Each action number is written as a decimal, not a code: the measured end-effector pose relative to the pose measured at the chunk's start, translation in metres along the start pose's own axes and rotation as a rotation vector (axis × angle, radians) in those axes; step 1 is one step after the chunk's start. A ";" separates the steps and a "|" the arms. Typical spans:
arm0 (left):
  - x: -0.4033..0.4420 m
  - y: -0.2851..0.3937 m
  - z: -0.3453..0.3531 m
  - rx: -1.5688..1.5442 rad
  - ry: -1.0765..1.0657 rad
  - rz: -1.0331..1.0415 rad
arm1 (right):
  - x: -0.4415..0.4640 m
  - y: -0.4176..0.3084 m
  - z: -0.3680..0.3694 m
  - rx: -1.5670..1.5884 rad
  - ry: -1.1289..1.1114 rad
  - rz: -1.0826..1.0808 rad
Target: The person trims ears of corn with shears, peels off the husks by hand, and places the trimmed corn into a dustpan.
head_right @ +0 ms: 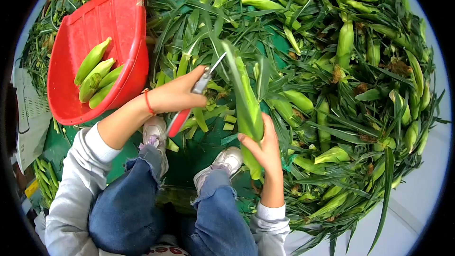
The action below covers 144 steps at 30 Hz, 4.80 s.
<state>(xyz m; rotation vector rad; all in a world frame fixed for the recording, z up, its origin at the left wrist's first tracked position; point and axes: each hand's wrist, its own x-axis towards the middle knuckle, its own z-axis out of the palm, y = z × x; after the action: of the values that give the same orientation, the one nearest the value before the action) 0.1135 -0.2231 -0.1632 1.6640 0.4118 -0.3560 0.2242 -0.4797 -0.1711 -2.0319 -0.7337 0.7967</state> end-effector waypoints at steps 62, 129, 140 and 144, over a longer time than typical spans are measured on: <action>-0.182 -0.049 -0.148 -0.903 0.693 -0.043 | 0.086 0.150 -0.060 -0.832 0.066 0.235; -0.032 -0.015 0.063 -0.207 -0.057 0.174 | 0.019 -0.029 0.061 1.387 0.304 0.148; -0.041 -0.017 0.060 -0.473 -0.010 0.155 | 0.028 0.002 0.054 1.682 0.102 -0.075; -0.051 -0.013 0.027 -0.219 0.313 -0.005 | 0.031 0.000 0.033 2.146 0.003 -0.086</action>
<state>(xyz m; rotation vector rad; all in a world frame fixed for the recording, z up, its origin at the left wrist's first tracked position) 0.0624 -0.2514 -0.1551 1.5054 0.6640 -0.0484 0.2189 -0.4414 -0.1953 -0.0340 0.2287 0.8048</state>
